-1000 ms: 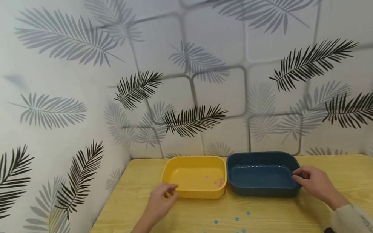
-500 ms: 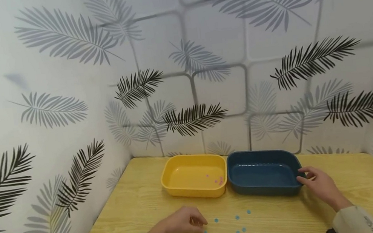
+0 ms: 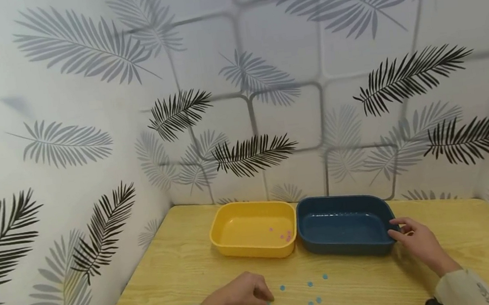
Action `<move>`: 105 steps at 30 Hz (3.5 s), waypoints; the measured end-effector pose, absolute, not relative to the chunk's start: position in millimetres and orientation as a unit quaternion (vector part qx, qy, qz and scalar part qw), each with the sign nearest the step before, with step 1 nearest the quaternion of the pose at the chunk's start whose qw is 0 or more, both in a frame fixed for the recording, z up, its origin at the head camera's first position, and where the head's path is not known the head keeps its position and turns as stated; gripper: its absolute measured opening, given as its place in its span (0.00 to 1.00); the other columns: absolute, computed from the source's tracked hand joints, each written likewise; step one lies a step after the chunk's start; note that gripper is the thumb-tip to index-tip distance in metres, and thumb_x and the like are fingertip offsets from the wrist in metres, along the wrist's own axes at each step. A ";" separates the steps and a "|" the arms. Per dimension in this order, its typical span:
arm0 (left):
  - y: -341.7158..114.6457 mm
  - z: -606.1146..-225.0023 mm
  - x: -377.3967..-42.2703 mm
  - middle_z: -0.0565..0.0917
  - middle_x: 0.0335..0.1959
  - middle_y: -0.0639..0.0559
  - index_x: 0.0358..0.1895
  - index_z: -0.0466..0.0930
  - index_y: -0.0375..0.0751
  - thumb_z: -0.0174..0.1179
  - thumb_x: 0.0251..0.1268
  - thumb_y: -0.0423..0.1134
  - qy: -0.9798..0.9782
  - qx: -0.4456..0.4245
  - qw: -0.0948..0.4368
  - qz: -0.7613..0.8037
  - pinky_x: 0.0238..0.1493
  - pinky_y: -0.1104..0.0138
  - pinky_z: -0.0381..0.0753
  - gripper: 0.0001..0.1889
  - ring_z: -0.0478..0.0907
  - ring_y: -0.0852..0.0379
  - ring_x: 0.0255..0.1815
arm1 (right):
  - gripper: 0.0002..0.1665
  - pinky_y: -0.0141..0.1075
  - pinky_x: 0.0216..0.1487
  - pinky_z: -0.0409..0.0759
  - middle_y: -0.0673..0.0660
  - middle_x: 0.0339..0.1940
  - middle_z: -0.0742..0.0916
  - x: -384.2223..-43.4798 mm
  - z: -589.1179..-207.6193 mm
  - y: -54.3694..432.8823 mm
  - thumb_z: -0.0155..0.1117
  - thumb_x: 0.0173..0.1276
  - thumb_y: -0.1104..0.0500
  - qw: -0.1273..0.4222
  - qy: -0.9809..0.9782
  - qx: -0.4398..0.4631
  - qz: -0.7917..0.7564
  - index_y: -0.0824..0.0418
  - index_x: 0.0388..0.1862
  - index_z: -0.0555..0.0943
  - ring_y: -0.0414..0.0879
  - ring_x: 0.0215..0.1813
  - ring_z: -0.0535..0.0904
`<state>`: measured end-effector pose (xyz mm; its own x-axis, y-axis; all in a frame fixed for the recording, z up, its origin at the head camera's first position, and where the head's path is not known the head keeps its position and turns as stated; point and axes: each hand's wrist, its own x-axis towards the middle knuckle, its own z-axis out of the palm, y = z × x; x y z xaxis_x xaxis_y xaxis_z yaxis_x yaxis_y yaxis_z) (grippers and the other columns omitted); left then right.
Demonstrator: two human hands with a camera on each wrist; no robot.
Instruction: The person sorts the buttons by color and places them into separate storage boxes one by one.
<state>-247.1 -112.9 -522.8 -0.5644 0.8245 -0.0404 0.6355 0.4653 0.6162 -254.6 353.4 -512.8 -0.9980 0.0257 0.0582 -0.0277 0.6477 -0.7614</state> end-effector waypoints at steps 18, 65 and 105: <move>-108.1 -523.0 -250.7 0.80 0.27 0.68 0.31 0.87 0.44 0.69 0.54 0.37 0.849 0.417 0.163 0.281 0.29 0.79 0.76 0.02 0.74 0.75 0.26 | 0.32 0.38 0.32 0.78 0.61 0.40 0.77 -254.6 -512.4 353.7 0.56 0.72 0.48 0.031 -0.909 0.003 0.416 0.73 0.62 0.69 0.47 0.36 0.75; -107.8 -511.2 -254.1 0.83 0.31 0.58 0.38 0.84 0.35 0.62 0.62 0.34 0.791 0.264 0.219 0.507 0.35 0.72 0.78 0.06 0.78 0.64 0.31 | 0.30 0.36 0.30 0.78 0.56 0.35 0.76 -259.7 -515.4 350.9 0.58 0.70 0.49 0.049 -0.908 0.001 0.417 0.73 0.59 0.71 0.41 0.33 0.74; 23.1 -446.8 -334.1 0.85 0.30 0.53 0.40 0.86 0.38 0.64 0.60 0.34 0.796 0.140 0.140 0.572 0.44 0.62 0.80 0.07 0.82 0.48 0.39 | 0.32 0.37 0.27 0.74 0.57 0.34 0.77 -254.6 -516.1 352.8 0.57 0.71 0.49 0.050 -0.890 0.001 0.453 0.74 0.60 0.69 0.45 0.30 0.75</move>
